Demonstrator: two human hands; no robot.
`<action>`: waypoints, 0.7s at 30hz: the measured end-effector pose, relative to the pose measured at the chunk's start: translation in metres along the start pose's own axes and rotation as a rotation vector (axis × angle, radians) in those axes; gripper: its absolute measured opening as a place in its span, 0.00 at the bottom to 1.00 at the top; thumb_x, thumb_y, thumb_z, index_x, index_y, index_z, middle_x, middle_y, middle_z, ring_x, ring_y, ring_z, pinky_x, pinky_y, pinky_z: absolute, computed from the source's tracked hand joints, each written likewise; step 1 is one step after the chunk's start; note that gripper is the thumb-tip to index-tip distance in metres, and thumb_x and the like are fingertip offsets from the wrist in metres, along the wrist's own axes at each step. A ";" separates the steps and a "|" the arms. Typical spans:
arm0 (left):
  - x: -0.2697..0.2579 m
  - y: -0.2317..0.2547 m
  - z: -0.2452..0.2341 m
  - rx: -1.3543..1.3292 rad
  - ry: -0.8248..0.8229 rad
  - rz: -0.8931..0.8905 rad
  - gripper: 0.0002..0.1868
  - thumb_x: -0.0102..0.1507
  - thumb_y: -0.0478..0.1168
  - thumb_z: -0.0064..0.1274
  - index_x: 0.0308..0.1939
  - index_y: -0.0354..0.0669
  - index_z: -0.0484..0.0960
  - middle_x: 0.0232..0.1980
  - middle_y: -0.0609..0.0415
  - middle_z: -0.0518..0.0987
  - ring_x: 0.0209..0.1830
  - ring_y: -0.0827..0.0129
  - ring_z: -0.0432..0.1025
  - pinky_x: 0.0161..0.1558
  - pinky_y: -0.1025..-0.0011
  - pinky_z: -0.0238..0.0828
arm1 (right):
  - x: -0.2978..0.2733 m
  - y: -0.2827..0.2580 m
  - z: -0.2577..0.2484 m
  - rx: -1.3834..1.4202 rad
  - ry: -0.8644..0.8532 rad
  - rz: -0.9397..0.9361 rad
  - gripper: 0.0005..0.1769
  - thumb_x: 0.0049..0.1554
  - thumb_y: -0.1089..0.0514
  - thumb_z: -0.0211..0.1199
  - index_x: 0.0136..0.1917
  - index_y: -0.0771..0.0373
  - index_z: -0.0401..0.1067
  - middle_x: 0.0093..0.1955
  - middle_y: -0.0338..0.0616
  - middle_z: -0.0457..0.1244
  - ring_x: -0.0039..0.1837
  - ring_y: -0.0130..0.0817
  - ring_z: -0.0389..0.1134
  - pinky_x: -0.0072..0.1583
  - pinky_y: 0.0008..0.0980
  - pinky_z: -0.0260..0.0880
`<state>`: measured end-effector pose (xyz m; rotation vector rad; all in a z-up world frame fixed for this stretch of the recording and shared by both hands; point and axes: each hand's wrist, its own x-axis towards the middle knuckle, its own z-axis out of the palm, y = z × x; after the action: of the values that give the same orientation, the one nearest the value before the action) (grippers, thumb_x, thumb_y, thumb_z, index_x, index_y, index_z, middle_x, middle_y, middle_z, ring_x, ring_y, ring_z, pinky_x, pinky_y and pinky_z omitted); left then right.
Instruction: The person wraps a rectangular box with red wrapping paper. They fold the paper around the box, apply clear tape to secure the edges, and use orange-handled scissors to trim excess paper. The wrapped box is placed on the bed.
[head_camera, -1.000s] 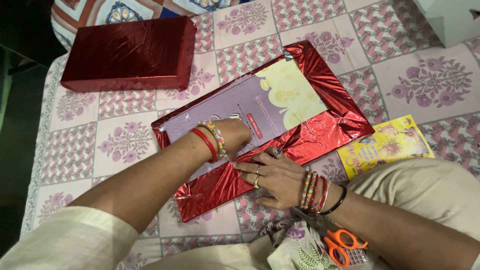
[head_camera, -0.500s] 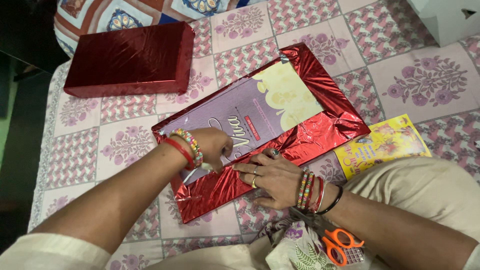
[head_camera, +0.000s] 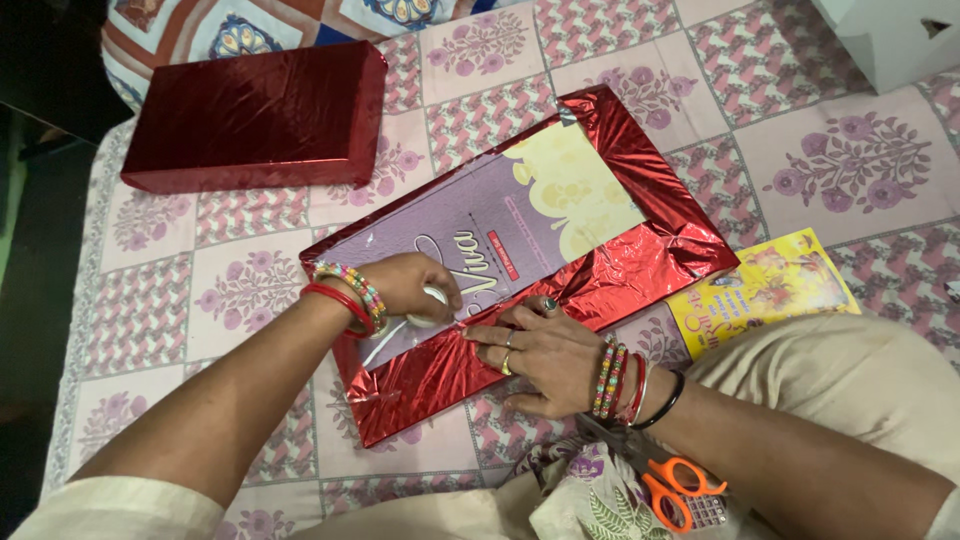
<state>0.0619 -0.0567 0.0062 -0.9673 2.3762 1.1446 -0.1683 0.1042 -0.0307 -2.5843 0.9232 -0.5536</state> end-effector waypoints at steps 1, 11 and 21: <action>0.001 0.000 -0.001 -0.024 -0.014 -0.055 0.16 0.52 0.43 0.67 0.44 0.47 0.89 0.44 0.55 0.87 0.45 0.70 0.81 0.50 0.71 0.74 | 0.000 0.000 0.001 0.006 -0.003 0.005 0.38 0.39 0.46 0.74 0.62 0.58 0.70 0.76 0.43 0.56 0.68 0.49 0.58 0.63 0.54 0.58; 0.011 0.022 -0.005 0.212 0.015 -0.123 0.16 0.46 0.43 0.70 0.37 0.48 0.88 0.40 0.51 0.87 0.43 0.61 0.81 0.48 0.64 0.76 | 0.000 0.001 0.001 0.026 0.008 0.004 0.40 0.39 0.45 0.74 0.63 0.59 0.70 0.76 0.43 0.57 0.66 0.48 0.59 0.63 0.53 0.57; 0.007 0.027 0.007 0.308 0.164 -0.122 0.11 0.47 0.42 0.68 0.33 0.47 0.88 0.40 0.48 0.85 0.45 0.56 0.79 0.50 0.60 0.75 | -0.001 0.002 0.002 0.003 0.038 -0.017 0.41 0.39 0.44 0.74 0.64 0.58 0.70 0.75 0.43 0.58 0.66 0.47 0.59 0.64 0.54 0.56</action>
<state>0.0379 -0.0422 0.0135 -1.1128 2.4835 0.6516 -0.1686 0.1038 -0.0333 -2.5901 0.9124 -0.6106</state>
